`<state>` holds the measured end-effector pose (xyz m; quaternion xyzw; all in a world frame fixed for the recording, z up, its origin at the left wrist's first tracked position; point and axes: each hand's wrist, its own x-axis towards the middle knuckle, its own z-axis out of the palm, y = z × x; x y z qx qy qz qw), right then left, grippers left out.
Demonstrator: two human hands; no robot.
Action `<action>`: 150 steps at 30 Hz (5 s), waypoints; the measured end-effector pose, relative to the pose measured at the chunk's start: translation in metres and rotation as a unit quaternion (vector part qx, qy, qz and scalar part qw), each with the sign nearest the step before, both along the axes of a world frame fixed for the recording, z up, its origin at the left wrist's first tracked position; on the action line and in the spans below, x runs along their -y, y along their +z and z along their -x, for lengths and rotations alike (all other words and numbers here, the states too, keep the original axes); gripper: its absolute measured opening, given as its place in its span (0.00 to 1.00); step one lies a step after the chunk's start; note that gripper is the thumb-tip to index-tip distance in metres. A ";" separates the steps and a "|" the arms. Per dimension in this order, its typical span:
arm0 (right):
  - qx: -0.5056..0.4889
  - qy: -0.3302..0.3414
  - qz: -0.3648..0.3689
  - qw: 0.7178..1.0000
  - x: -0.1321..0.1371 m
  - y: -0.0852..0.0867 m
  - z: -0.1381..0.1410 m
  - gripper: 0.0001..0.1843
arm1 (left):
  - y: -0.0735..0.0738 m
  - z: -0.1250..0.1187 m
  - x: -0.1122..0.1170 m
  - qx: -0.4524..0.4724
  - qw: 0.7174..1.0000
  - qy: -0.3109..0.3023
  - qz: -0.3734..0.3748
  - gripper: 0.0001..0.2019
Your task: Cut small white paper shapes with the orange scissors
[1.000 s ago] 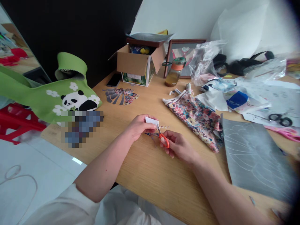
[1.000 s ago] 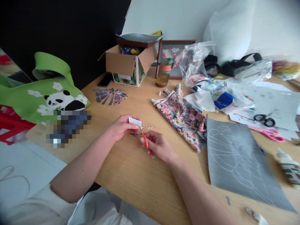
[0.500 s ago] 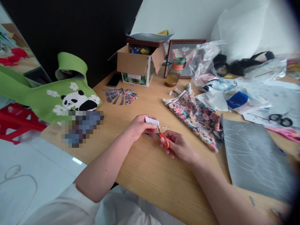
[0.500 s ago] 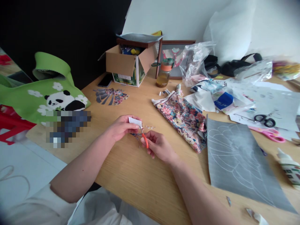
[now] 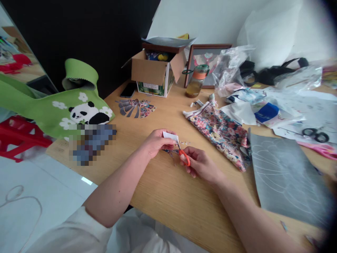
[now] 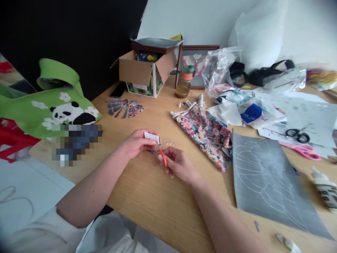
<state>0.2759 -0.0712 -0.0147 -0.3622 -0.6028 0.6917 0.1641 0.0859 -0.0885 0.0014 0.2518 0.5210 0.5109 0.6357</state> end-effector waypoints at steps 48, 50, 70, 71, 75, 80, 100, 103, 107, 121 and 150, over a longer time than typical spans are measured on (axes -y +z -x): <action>0.005 -0.001 -0.004 1.000 0.000 0.001 0.000 0.28 | -0.004 -0.002 -0.002 0.010 1.000 0.019 0.003 0.15; 0.002 -0.002 -0.006 1.000 0.000 0.000 0.000 0.28 | -0.004 -0.001 -0.002 0.013 1.000 0.018 0.004 0.15; -0.005 0.001 -0.001 1.000 0.000 0.001 0.000 0.27 | -0.003 -0.003 0.000 0.021 1.000 -0.001 0.022 0.14; -0.004 0.001 0.000 1.000 0.000 0.001 -0.001 0.27 | -0.003 -0.003 0.000 0.022 1.000 0.000 0.023 0.14; -0.002 0.002 -0.001 1.000 0.000 -0.001 -0.001 0.27 | -0.004 -0.003 0.000 0.022 0.999 0.006 0.026 0.14; -0.005 -0.001 -0.009 1.000 -0.001 -0.003 -0.001 0.27 | -0.005 -0.002 0.000 0.026 0.999 0.006 0.021 0.15; 0.002 -0.002 -0.006 1.000 -0.001 -0.001 -0.001 0.27 | -0.006 0.003 -0.002 0.024 1.000 -0.011 -0.007 0.14; 0.000 -0.002 -0.002 1.000 0.000 -0.001 -0.001 0.27 | -0.005 0.002 -0.002 0.018 1.000 -0.007 -0.006 0.14; 0.000 -0.001 0.002 1.000 0.000 0.000 -0.001 0.27 | -0.003 0.001 -0.001 0.014 1.000 -0.006 0.003 0.13; -0.013 0.005 0.013 1.000 -0.001 0.000 -0.001 0.29 | -0.003 -0.001 -0.001 0.014 1.000 -0.013 0.010 0.13; 0.006 -0.002 -0.002 1.000 -0.002 -0.003 -0.001 0.29 | -0.007 0.001 -0.002 0.020 1.000 -0.005 0.004 0.13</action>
